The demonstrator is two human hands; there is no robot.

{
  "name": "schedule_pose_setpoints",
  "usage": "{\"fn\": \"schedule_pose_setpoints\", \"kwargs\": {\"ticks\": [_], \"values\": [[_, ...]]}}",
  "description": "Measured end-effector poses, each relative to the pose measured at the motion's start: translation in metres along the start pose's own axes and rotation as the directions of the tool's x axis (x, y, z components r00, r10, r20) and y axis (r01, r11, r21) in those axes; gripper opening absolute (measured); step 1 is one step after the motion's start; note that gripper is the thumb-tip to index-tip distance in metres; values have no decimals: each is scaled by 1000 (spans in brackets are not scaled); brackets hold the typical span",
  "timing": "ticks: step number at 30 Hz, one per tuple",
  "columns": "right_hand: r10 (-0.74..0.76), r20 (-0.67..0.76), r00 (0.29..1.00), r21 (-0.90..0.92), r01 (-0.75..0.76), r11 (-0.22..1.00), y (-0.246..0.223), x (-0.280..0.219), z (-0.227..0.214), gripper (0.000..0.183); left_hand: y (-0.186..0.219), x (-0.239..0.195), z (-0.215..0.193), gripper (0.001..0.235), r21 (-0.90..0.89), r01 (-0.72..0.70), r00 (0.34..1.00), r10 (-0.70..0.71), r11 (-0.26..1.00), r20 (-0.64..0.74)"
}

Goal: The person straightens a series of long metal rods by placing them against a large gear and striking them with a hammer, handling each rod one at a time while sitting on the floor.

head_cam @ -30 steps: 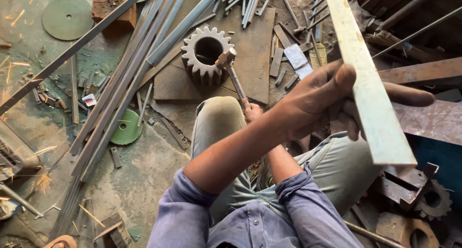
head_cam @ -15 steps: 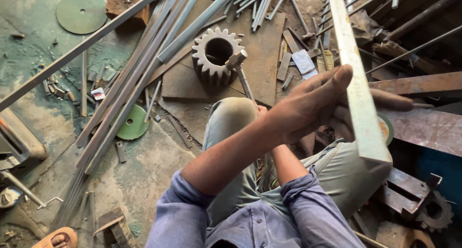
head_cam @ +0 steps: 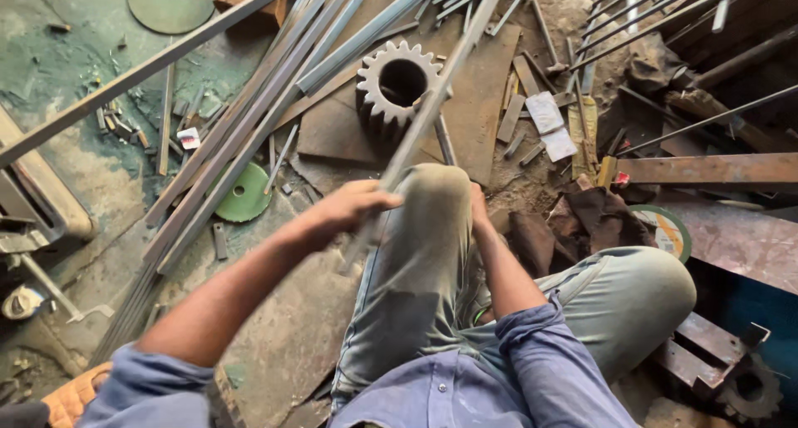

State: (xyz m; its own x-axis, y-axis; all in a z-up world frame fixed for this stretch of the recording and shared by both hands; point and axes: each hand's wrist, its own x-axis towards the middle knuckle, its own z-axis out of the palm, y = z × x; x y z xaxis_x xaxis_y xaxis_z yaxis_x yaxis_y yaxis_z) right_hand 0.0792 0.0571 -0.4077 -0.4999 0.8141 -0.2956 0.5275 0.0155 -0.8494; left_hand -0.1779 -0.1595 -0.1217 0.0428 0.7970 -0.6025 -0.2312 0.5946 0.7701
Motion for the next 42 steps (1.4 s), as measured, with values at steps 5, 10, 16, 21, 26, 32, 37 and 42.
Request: {"fn": "schedule_pose_setpoints", "kwargs": {"ticks": [5,10,16,21,26,32,37,42], "values": [[93,-44,995,-51,-95,994,-5,-5,2,31,-171,-1,-61,38,525,105,909,132,845,-395],[90,-64,994,31,-88,996,-8,-22,3,31,-341,-95,-79,56,647,245,854,155,722,-496],[-3,-60,998,65,7,998,-5,-31,10,25,-407,-206,-89,74,718,501,865,-286,483,-411],[-155,-59,986,-22,154,988,12,-41,15,22,-278,-45,-77,100,646,305,863,84,700,-498],[-120,-45,992,-75,117,990,37,-32,11,21,-82,214,-48,83,540,169,659,313,825,-684],[-117,-1,993,4,117,993,52,-27,1,24,-87,269,-51,69,441,301,622,177,846,-763],[26,-12,1000,263,-22,965,7,-39,0,28,-98,263,-59,72,386,321,615,119,865,-779],[-50,-184,982,329,109,938,-79,-45,-34,45,-113,249,-59,74,365,293,619,116,884,-777]]}}
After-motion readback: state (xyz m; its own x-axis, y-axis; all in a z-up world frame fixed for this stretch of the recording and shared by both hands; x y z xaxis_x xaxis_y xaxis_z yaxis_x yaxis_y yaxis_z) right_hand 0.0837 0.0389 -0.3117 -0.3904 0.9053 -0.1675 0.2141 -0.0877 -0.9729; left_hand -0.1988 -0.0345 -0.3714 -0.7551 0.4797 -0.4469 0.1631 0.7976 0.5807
